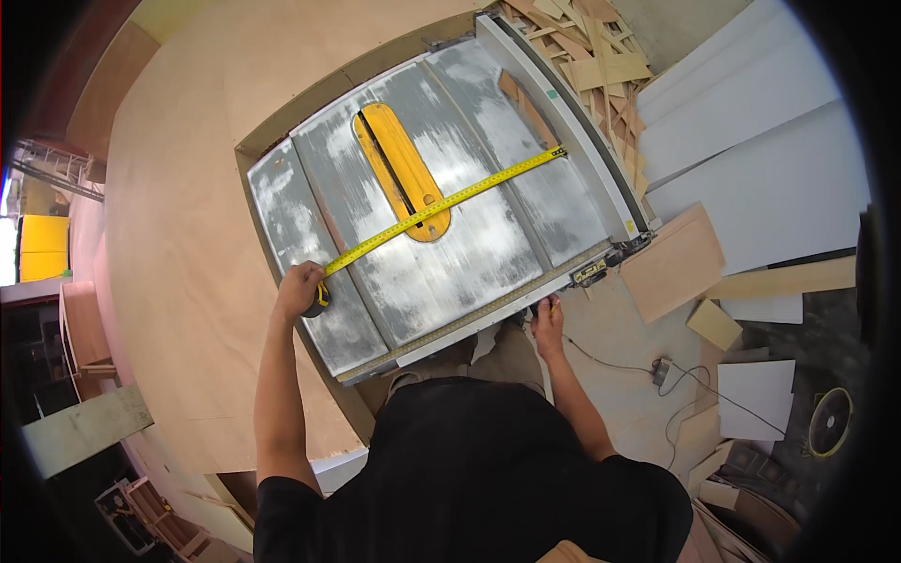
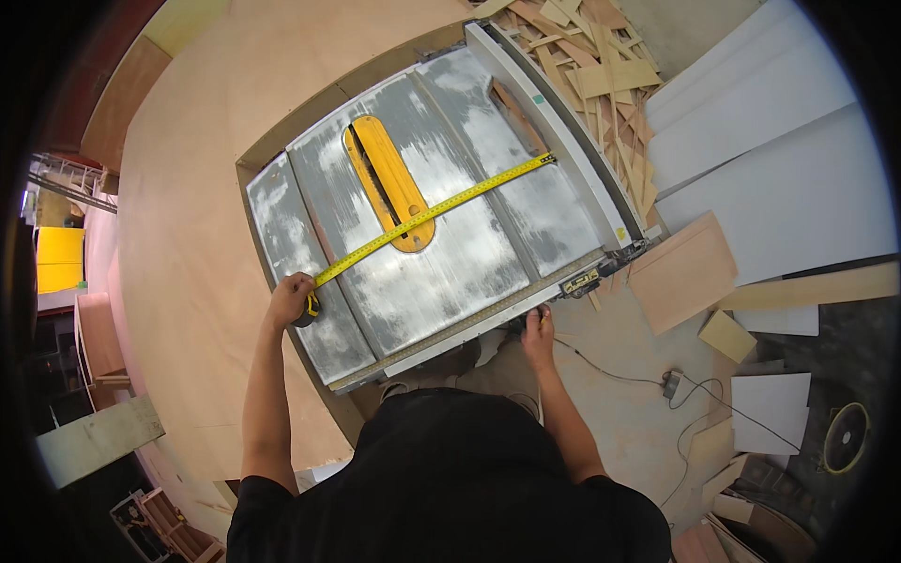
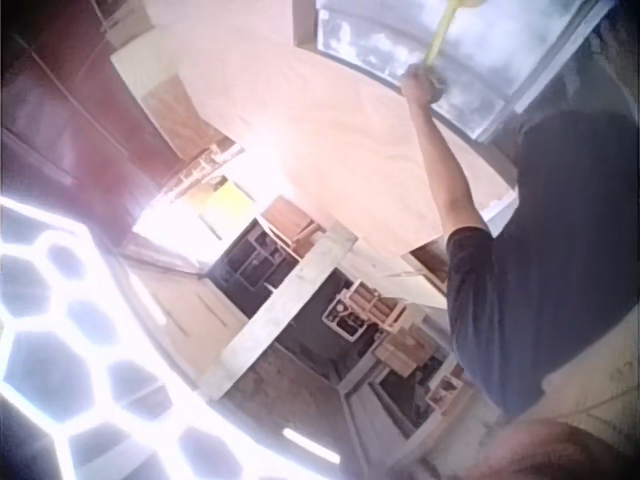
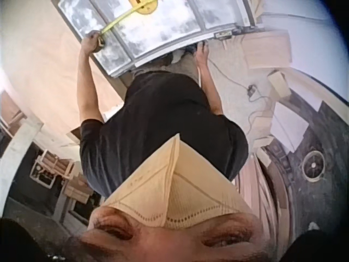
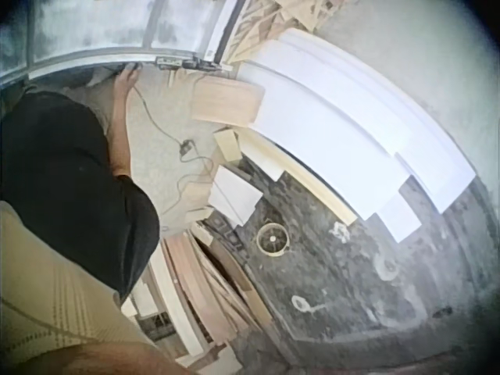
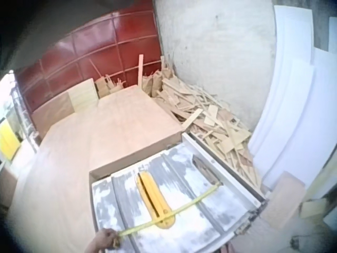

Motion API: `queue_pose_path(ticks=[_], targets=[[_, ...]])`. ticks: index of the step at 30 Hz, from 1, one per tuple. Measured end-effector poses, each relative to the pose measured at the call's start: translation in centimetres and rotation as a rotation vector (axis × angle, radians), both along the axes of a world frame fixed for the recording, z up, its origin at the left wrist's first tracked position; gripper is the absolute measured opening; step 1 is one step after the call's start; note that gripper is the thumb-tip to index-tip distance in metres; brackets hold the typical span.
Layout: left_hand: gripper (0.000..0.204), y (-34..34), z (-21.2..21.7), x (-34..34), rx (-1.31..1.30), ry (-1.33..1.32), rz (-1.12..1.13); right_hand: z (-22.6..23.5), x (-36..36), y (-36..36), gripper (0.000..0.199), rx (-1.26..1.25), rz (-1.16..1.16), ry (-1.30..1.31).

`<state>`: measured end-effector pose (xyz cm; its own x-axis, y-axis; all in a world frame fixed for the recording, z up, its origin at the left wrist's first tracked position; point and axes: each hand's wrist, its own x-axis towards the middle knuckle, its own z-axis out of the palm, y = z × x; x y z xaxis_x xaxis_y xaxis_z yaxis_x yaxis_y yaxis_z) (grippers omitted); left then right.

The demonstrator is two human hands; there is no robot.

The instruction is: Measuring and marking a piece of plywood according to a technical diagram using a tape measure and pencil.

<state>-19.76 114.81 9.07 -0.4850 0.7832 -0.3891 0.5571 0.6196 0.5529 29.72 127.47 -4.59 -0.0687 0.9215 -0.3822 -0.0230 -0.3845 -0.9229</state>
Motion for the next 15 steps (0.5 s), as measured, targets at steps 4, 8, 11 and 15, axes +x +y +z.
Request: queue_pose_path(ticks=[4, 8, 11, 15], targets=[[0.024, 1.0, -0.6, -0.4, -0.003, -0.028, 0.008, 0.3, 0.0, 0.8, 0.035, 0.180, -0.068, -0.029], [0.024, 3.1, 0.4, 1.6, 0.032, 0.022, -0.029, 0.1, 1.4, 1.6, 0.033, -0.760, 0.046, 0.859], [0.026, 3.8, 0.3, 1.8, 0.030, 0.067, -0.030, -1.3, -1.2, 0.7, 0.042, -0.022, -0.184, 0.017], [0.026, 4.0, -0.5, 2.3, 0.074, 0.060, -0.027, -2.1, 2.0, 1.7, 0.041, -0.129, 0.031, 0.257]])
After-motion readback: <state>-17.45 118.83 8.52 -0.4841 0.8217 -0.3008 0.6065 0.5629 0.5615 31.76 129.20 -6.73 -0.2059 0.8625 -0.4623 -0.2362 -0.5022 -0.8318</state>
